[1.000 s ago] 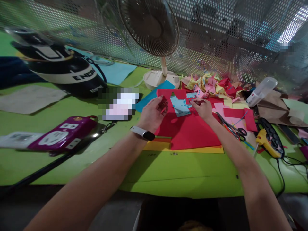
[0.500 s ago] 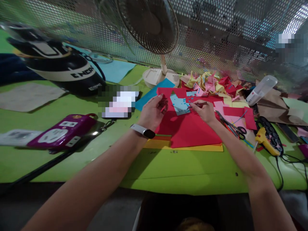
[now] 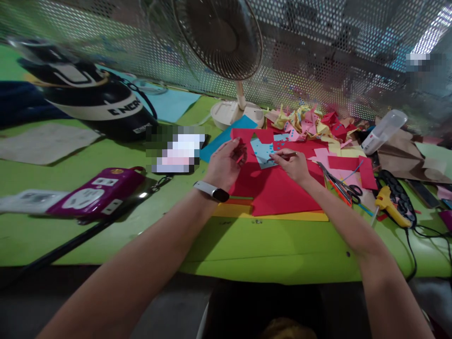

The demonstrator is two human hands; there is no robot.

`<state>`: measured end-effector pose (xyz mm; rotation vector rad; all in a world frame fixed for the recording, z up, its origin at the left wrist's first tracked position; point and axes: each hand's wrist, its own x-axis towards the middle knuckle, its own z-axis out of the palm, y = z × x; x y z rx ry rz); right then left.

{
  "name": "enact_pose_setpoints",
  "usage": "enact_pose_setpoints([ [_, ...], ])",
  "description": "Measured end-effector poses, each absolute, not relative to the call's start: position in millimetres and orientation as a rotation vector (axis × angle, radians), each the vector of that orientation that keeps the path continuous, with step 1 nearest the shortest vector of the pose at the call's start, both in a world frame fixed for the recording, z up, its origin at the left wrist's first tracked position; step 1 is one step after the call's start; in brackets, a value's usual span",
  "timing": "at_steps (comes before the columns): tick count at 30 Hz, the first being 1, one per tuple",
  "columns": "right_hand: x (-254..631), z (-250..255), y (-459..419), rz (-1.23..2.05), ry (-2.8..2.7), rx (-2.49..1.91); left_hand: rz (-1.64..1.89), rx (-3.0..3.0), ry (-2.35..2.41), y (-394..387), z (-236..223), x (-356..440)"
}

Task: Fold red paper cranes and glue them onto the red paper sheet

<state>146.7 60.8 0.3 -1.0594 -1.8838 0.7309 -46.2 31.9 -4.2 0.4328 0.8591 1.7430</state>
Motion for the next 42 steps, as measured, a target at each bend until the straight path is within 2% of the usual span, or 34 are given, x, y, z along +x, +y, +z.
enact_pose_setpoints([
  [29,146.5,2.6,54.8,0.623,-1.841,-1.09,1.73,0.44,0.895,33.3,-7.0,-43.1],
  [37,152.9,26.8,29.6,0.597,-1.797,-0.988,1.698,0.425,0.939,28.9,-5.7,-35.3],
  [42,165.0,51.2,4.6,0.437,-1.756,-0.886,1.593,0.498,0.91,15.2,-1.7,-20.4],
])
